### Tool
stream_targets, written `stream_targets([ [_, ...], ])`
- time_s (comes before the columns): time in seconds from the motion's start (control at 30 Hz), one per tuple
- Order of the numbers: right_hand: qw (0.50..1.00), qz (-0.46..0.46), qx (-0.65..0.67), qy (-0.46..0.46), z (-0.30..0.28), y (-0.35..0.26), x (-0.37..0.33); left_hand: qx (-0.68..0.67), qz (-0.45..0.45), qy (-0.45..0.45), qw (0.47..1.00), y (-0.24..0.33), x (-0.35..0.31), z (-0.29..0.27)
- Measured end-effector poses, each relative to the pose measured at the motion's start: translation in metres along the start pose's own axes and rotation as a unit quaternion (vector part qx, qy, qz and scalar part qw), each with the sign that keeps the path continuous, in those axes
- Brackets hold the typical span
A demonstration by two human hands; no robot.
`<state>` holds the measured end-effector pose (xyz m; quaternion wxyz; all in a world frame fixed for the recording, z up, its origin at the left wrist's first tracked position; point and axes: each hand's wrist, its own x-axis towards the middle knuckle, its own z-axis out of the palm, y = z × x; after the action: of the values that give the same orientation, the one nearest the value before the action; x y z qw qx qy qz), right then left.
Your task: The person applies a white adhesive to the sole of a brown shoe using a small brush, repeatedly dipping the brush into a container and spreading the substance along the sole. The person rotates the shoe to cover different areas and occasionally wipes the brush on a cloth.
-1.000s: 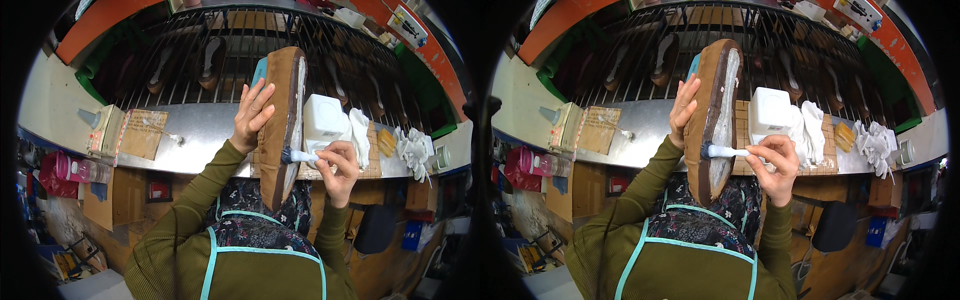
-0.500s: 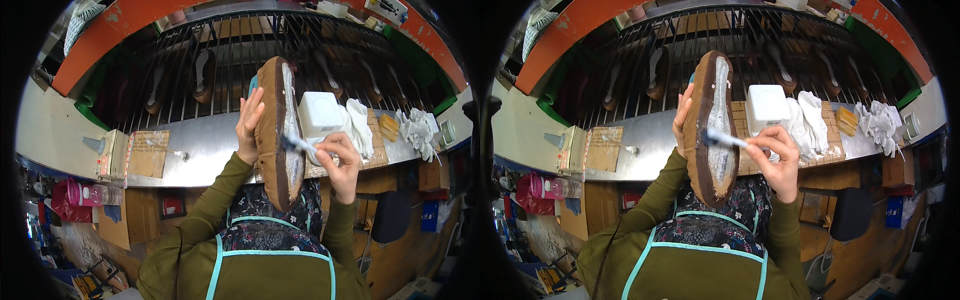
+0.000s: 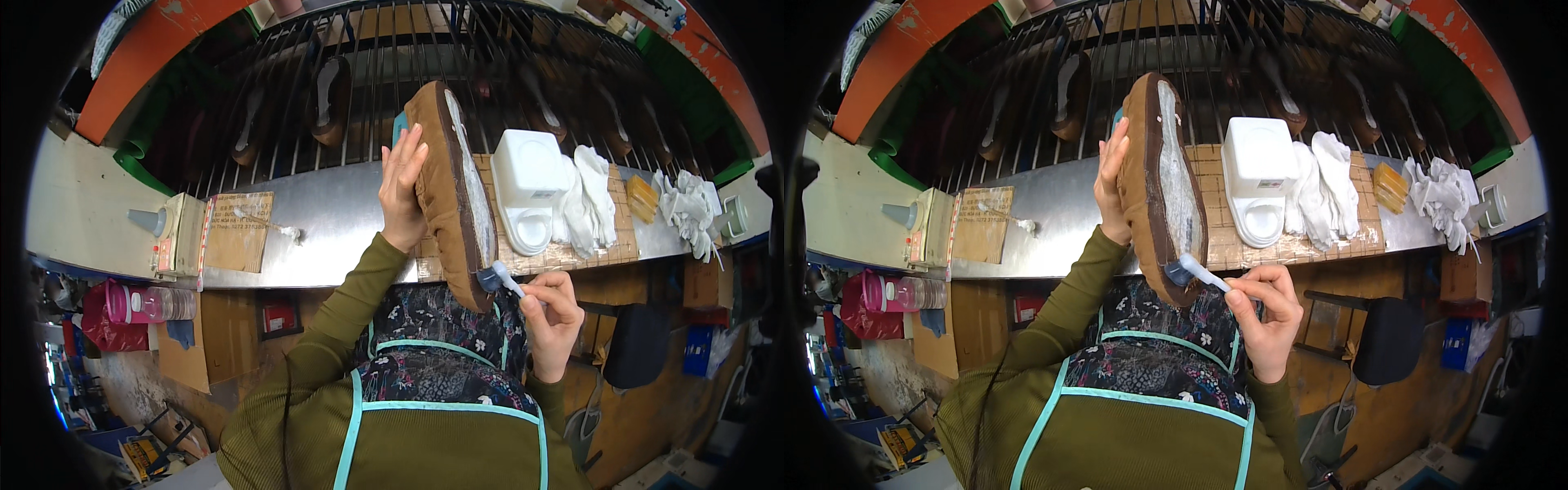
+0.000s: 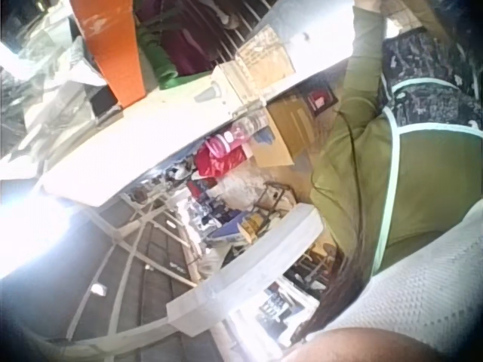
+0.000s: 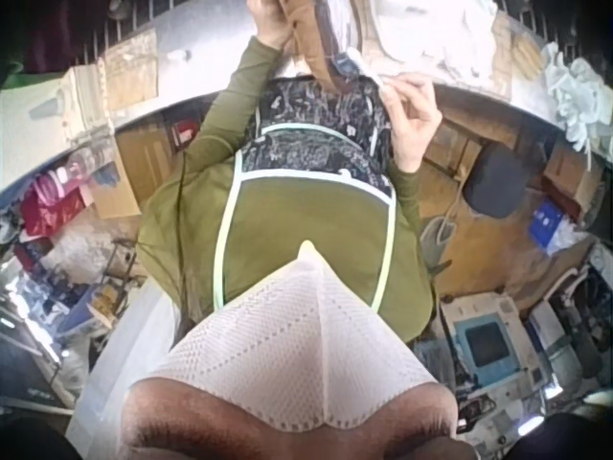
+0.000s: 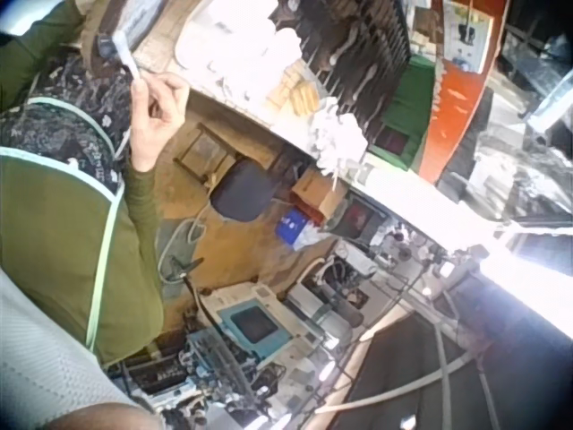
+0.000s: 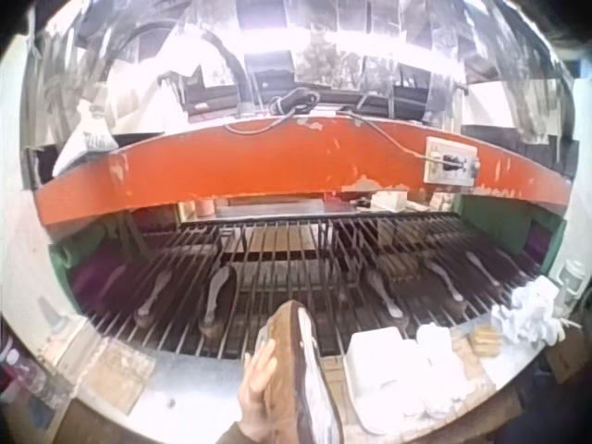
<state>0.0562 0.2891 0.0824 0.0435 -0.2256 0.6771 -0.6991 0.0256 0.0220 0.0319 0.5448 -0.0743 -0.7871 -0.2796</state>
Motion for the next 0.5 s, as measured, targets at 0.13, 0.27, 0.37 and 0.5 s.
stream_targets([
  [0.13,0.998,-0.019,-0.047,0.029,0.013,-0.002,0.004,0.006,0.002,0.000,1.000,0.000,-0.003,0.001],
  [0.27,0.995,-0.036,-0.076,0.062,0.023,0.003,0.021,0.015,0.009,-0.004,1.000,-0.001,-0.006,0.001],
  [0.37,0.988,-0.083,-0.114,0.055,0.025,0.003,0.039,0.013,0.011,-0.009,1.000,0.003,-0.005,-0.003],
  [0.5,0.983,-0.114,-0.129,0.059,0.028,0.006,0.060,0.006,0.024,-0.009,1.000,0.002,-0.004,-0.004],
])
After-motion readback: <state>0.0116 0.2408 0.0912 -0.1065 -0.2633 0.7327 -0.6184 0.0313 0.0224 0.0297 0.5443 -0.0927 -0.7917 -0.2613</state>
